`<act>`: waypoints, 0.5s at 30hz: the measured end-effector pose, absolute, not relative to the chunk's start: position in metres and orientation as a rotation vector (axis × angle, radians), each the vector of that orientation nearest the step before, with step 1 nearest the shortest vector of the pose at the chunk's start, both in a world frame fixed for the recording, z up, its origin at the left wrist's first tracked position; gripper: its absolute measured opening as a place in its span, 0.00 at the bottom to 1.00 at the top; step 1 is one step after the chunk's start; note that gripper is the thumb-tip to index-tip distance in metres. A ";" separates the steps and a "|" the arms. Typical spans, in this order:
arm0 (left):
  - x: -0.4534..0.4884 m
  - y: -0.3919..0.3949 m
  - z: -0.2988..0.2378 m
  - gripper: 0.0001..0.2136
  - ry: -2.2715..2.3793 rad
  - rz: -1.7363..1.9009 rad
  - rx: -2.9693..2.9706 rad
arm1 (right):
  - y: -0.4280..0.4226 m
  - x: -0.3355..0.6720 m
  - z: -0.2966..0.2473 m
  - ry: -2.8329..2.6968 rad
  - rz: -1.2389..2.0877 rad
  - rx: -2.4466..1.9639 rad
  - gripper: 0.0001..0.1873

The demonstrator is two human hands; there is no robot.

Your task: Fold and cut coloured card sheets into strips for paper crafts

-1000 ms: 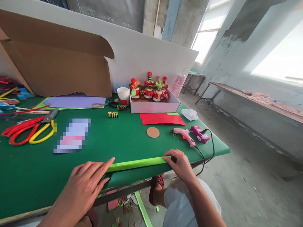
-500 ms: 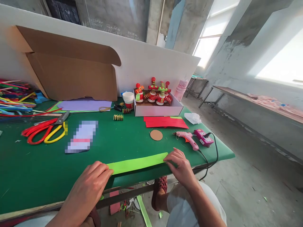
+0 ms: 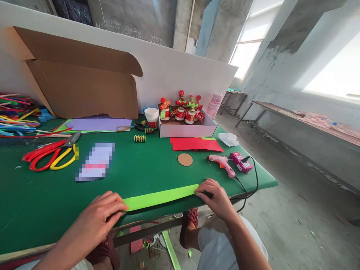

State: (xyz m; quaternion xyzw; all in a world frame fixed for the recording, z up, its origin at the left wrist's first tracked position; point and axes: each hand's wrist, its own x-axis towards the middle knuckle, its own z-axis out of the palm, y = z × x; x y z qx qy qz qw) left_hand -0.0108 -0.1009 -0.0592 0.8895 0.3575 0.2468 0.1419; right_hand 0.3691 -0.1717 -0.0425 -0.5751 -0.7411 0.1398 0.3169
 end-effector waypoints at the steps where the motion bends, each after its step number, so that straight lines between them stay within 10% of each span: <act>1: -0.013 -0.099 -0.061 0.14 1.050 0.703 2.539 | -0.172 0.369 -0.043 -1.949 0.369 -1.518 0.07; 15: -0.021 -0.098 -0.055 0.18 1.133 0.547 2.397 | -0.172 0.371 -0.042 -2.003 0.333 -1.514 0.09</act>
